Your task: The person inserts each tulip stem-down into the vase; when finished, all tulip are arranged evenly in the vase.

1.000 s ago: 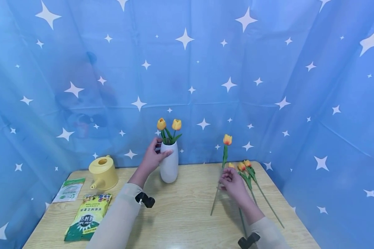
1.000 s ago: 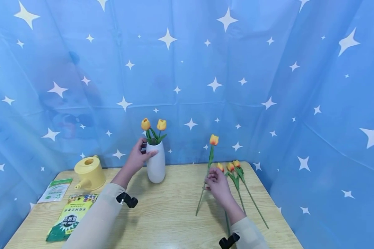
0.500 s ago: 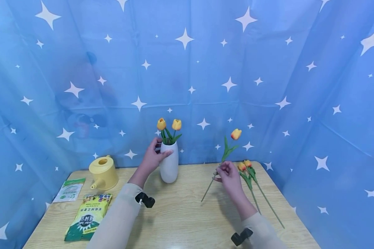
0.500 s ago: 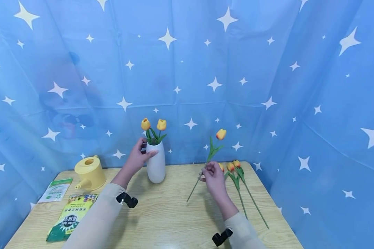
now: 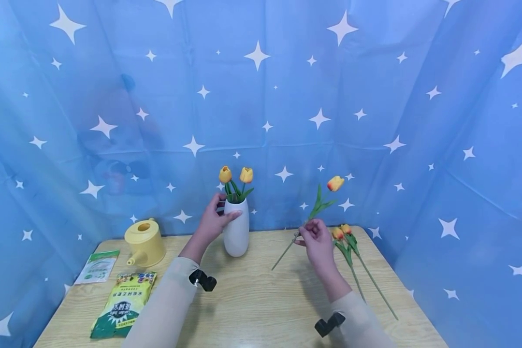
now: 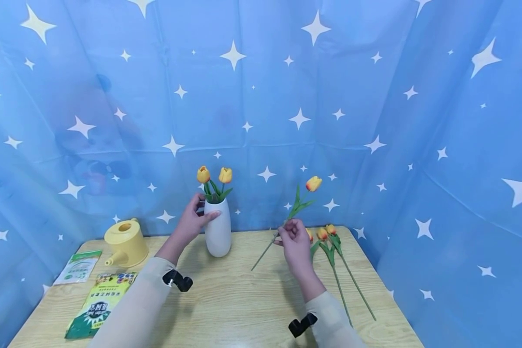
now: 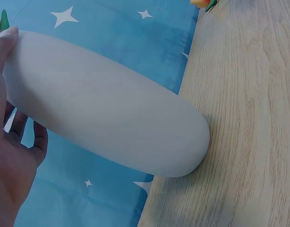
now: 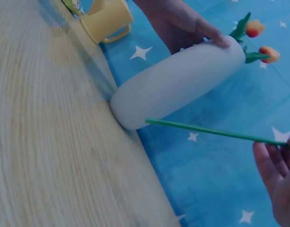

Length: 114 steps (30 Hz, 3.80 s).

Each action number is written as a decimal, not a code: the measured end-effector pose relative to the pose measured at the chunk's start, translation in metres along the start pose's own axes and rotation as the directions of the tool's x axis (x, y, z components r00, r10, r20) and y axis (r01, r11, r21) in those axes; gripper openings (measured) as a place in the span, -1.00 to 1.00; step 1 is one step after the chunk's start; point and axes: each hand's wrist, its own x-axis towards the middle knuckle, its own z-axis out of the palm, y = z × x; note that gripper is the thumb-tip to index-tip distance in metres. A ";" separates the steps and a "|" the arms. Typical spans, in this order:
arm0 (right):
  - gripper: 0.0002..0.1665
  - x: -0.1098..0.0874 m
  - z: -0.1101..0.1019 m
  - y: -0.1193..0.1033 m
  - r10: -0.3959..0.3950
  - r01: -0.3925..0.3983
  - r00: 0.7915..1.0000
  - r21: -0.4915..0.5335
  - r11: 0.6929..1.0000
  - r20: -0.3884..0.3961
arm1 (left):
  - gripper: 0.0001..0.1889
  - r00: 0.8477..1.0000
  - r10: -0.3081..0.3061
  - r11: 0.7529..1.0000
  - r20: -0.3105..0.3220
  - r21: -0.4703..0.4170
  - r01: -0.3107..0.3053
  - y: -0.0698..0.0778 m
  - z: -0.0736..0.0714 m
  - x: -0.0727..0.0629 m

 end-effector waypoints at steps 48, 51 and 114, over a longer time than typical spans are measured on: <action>-0.72 0.065 0.106 -0.099 -0.466 0.484 0.874 0.173 0.858 -0.135 | -0.26 1.000 -0.008 1.000 0.000 -0.004 0.008 -0.001 0.001 0.000; -0.78 0.066 0.112 -0.099 -0.482 0.496 0.867 0.146 0.856 -0.122 | -0.26 1.000 -0.013 1.000 0.000 -0.001 0.013 -0.001 0.001 0.000; -0.73 0.056 0.176 -0.075 -0.285 0.351 0.936 -0.564 0.748 0.204 | -0.29 1.000 0.016 0.999 0.008 -0.030 -0.015 0.000 0.000 0.000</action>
